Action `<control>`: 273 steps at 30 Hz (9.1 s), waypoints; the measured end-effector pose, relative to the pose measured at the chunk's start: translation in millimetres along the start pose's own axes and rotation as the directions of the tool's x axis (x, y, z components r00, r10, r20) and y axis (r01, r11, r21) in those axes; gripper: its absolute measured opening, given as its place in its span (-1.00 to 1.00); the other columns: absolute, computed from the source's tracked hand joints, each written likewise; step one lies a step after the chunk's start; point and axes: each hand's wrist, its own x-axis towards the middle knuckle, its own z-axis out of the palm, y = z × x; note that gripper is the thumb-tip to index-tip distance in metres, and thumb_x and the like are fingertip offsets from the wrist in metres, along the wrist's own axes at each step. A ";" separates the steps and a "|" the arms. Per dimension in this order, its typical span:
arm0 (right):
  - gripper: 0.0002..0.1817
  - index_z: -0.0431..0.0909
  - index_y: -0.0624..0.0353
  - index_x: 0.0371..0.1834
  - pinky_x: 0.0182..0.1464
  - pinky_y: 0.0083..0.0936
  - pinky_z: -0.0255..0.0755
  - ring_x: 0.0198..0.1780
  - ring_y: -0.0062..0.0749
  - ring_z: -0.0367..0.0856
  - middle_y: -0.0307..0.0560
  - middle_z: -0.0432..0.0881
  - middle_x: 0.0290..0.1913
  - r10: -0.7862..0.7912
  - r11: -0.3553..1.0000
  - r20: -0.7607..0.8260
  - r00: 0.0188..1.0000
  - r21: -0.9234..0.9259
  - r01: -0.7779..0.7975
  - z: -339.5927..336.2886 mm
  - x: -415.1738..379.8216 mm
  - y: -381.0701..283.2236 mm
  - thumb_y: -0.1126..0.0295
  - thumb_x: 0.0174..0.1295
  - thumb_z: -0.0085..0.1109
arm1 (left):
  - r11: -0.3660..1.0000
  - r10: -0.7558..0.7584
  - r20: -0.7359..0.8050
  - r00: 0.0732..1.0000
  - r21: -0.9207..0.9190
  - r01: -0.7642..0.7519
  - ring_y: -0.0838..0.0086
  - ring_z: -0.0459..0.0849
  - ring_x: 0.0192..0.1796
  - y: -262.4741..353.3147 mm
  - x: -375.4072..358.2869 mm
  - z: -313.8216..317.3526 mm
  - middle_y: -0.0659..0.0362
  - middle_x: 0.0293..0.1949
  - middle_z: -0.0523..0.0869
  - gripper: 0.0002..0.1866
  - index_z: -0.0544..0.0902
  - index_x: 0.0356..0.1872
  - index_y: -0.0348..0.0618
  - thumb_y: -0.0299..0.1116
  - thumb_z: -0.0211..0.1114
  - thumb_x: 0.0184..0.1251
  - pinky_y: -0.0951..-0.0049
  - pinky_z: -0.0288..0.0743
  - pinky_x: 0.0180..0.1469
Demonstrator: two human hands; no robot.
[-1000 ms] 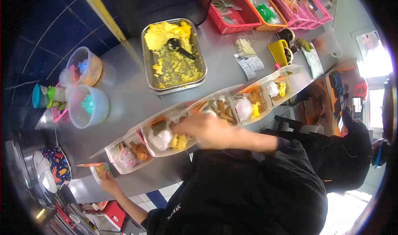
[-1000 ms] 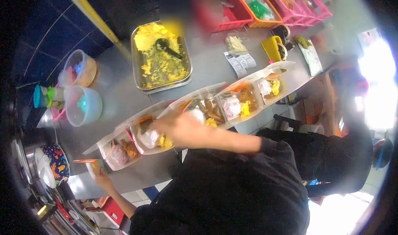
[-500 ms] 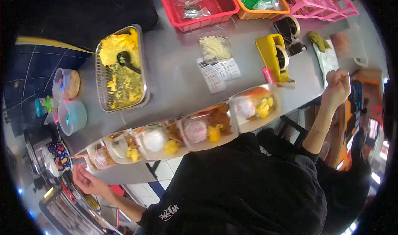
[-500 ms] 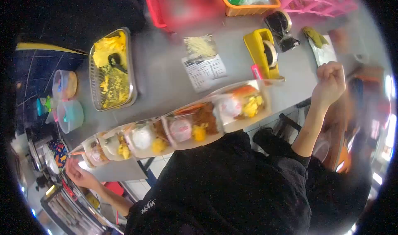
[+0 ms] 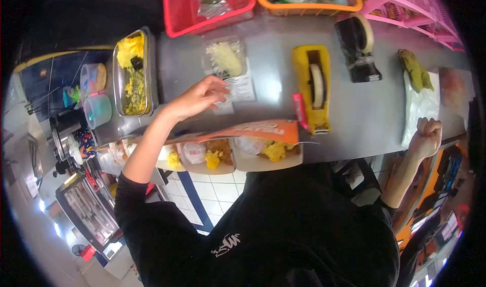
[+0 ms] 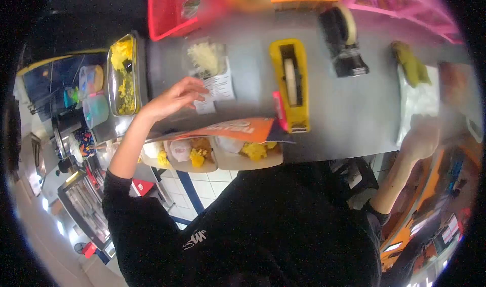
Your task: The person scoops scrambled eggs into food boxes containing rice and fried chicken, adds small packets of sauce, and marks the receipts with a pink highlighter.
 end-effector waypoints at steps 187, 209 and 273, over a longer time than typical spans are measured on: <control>-0.79 0.49 0.37 -0.33 -0.23 -0.38 0.41 -0.26 -0.03 0.54 0.12 0.55 -0.32 -0.142 0.924 0.980 0.142 0.079 0.375 114.6 -409.0 -111.6 0.64 -0.12 0.17 | 0.520 0.797 -0.473 0.375 0.854 -0.027 0.23 0.38 0.08 -281.8 -96.6 181.5 0.09 -0.01 0.44 -0.68 0.53 -0.07 -0.09 -0.31 0.12 0.12 0.11 0.16 0.16; -0.76 0.54 0.35 -0.11 -0.23 -0.64 0.44 -0.26 -0.57 0.58 -0.12 0.64 -0.23 0.248 0.795 0.951 0.185 -0.091 -0.600 107.2 -425.3 -128.2 0.45 0.19 0.12 | 0.736 0.548 -0.774 0.318 0.265 -0.623 0.40 0.53 -0.04 -260.3 -139.5 148.1 0.12 -0.18 0.59 -0.80 0.51 -0.16 -0.21 -0.42 0.07 0.22 0.28 0.20 0.14; -0.89 0.47 0.00 -0.57 -0.11 -0.15 0.08 -0.23 -0.38 0.42 -0.31 0.46 -0.49 -0.624 0.374 0.780 0.034 0.260 0.890 377.7 -836.5 -226.6 0.44 -0.18 0.20 | 0.794 0.588 -0.783 0.205 0.607 0.043 0.25 0.44 -0.03 -580.7 -334.9 -118.6 0.16 0.01 0.47 -0.62 0.50 -0.04 -0.13 -0.28 0.25 0.09 0.20 0.26 -0.01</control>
